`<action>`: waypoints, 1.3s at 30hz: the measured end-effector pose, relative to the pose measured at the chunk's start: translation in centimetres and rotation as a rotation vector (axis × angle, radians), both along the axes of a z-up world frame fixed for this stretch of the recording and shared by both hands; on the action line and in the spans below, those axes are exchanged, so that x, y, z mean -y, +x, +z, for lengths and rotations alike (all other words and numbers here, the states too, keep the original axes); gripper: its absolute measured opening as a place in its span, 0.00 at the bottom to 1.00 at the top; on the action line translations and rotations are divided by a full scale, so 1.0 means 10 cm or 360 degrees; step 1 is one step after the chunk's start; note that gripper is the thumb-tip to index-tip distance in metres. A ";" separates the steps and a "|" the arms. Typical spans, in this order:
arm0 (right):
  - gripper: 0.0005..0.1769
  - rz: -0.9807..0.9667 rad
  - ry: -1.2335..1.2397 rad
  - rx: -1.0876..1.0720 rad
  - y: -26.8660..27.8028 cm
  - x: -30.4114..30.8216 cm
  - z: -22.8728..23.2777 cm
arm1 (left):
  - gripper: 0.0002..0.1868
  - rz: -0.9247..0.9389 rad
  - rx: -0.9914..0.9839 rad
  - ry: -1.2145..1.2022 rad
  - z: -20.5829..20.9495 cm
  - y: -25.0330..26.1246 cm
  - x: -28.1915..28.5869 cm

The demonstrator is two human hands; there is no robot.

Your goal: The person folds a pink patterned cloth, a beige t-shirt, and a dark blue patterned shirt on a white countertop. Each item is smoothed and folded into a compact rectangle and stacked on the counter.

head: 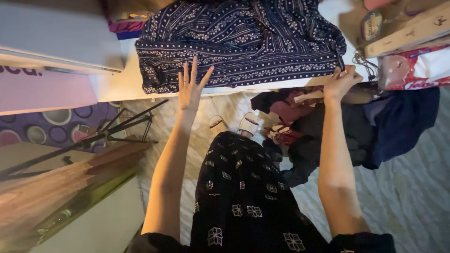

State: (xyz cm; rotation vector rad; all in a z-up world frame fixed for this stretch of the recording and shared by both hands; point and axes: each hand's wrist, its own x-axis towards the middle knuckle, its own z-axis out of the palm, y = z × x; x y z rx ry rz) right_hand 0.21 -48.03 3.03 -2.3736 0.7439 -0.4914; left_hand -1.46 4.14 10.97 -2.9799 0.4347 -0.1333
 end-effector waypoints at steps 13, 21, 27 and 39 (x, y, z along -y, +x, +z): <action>0.21 0.0560 0.1013 0.0355 -0.08 -0.94 0.43 | 0.19 -0.0077 -0.0022 -0.1125 0.47 0.27 1.28; 0.23 0.0325 0.2086 0.0472 -0.01 -0.67 -0.16 | 0.28 -0.0610 0.0042 -0.0657 0.46 1.19 3.14; 0.39 0.0027 0.2621 0.0283 0.02 -0.51 0.06 | 0.31 -0.0692 -0.0498 -0.0074 0.49 1.54 3.65; 0.08 -0.0551 0.2837 0.0239 0.20 -0.37 -0.24 | 0.22 0.0891 -0.0778 0.0550 0.54 1.76 3.33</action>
